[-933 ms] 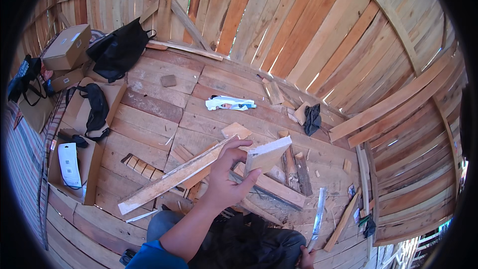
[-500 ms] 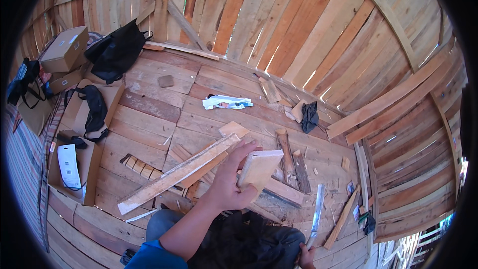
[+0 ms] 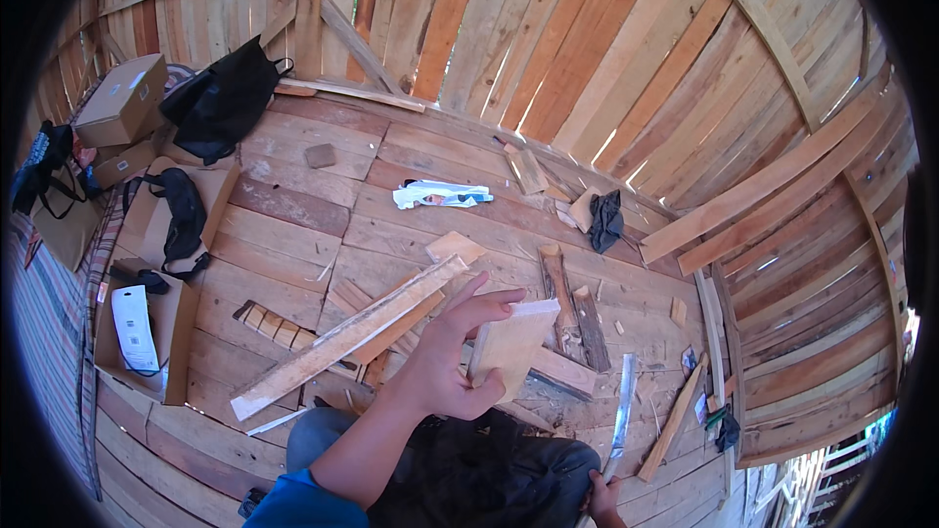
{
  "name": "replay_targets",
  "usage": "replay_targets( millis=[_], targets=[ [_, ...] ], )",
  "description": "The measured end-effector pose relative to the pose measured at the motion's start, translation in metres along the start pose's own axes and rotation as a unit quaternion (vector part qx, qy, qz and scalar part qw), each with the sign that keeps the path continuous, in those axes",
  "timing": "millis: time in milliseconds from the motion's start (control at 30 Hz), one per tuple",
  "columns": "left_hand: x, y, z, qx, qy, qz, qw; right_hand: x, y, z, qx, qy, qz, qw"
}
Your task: The person shapes a small wood block by sawing off corners and rasping the surface while holding it by hand.
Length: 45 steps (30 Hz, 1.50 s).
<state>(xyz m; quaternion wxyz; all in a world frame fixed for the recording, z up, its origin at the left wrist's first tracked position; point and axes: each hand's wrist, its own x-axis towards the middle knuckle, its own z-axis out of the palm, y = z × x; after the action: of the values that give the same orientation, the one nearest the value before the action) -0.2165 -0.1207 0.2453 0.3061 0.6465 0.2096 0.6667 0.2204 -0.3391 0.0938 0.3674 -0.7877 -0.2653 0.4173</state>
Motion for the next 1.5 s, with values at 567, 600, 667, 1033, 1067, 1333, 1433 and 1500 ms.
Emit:
replay_targets(
  millis=[567, 600, 667, 1033, 1067, 1333, 1433, 1500],
  targets=[
    [0.001, 0.020, 0.010, 0.092, -0.045, -0.033, 0.994, -0.006, -0.010, 0.011, 0.016, 0.027, 0.011, 0.999],
    [0.000, 0.019, 0.012, 0.091, -0.047, -0.036, 0.994, -0.008, -0.011, 0.011, 0.017, 0.040, 0.012, 0.999],
    [0.000, 0.019, 0.014, 0.092, -0.053, -0.036, 0.994, -0.003, -0.006, 0.006, 0.015, 0.025, 0.014, 0.999],
    [0.003, 0.032, 0.025, 0.136, -0.063, 0.117, 0.982, -0.001, -0.002, 0.004, 0.017, 0.008, 0.004, 1.000],
    [0.003, 0.033, 0.024, 0.142, -0.067, 0.126, 0.980, -0.001, -0.001, 0.003, 0.017, 0.009, 0.005, 1.000],
    [0.004, 0.041, 0.029, 0.147, -0.052, 0.113, 0.981, -0.001, -0.001, 0.003, 0.016, -0.004, 0.000, 1.000],
    [0.005, 0.045, 0.030, 0.151, -0.067, 0.086, 0.983, -0.003, -0.002, 0.003, 0.028, -0.008, 0.001, 1.000],
    [0.005, 0.046, 0.032, 0.146, -0.066, 0.073, 0.984, -0.006, -0.005, 0.005, 0.034, -0.012, 0.000, 0.999]
  ],
)
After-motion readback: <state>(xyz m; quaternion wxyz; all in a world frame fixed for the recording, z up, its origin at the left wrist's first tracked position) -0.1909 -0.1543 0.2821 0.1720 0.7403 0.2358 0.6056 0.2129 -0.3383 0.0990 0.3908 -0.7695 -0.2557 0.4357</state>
